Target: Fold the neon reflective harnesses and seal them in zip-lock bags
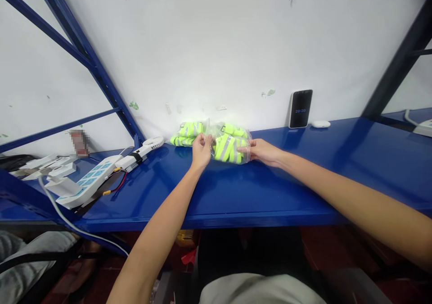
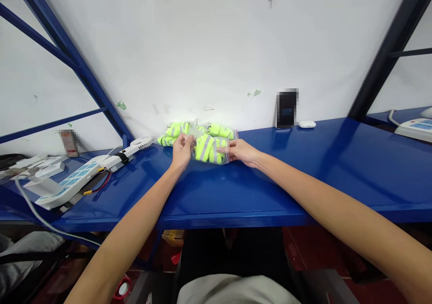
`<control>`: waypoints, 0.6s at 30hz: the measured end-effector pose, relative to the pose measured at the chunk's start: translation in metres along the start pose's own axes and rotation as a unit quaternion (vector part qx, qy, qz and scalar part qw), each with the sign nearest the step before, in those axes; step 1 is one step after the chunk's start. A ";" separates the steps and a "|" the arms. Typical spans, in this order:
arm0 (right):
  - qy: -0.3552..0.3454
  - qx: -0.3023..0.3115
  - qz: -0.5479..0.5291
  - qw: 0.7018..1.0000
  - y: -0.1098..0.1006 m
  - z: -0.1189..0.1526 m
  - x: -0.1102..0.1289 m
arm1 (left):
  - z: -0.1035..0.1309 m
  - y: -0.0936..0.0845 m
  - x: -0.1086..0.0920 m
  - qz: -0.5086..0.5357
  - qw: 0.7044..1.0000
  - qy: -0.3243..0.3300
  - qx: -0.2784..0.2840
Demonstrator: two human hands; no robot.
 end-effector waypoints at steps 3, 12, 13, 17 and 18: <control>-0.027 -0.023 0.035 0.999 -0.007 -0.003 0.001 | -0.005 -0.007 0.002 0.006 1.000 -0.018 -0.025; -0.037 -0.120 -0.033 0.992 -0.050 -0.011 0.004 | -0.026 -0.080 0.002 -0.143 0.974 -0.035 -0.173; -0.037 -0.129 -0.045 0.990 -0.054 -0.011 0.004 | -0.027 -0.085 0.003 -0.165 0.970 -0.035 -0.177; -0.035 -0.191 -0.064 0.979 -0.079 -0.012 0.005 | -0.024 -0.130 0.007 -0.226 0.930 -0.060 -0.284; -0.035 -0.208 -0.066 0.975 -0.088 -0.012 0.005 | -0.021 -0.145 0.008 -0.245 0.915 -0.073 -0.314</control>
Point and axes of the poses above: each hand's wrist, its own z-axis away from the middle knuckle, its own y-axis out of the palm, x = y × z, the point moved 10 cm from there along -z, towards the middle knuckle, and after that the axes turned 11 degrees about -y, right-handed, at the moved point
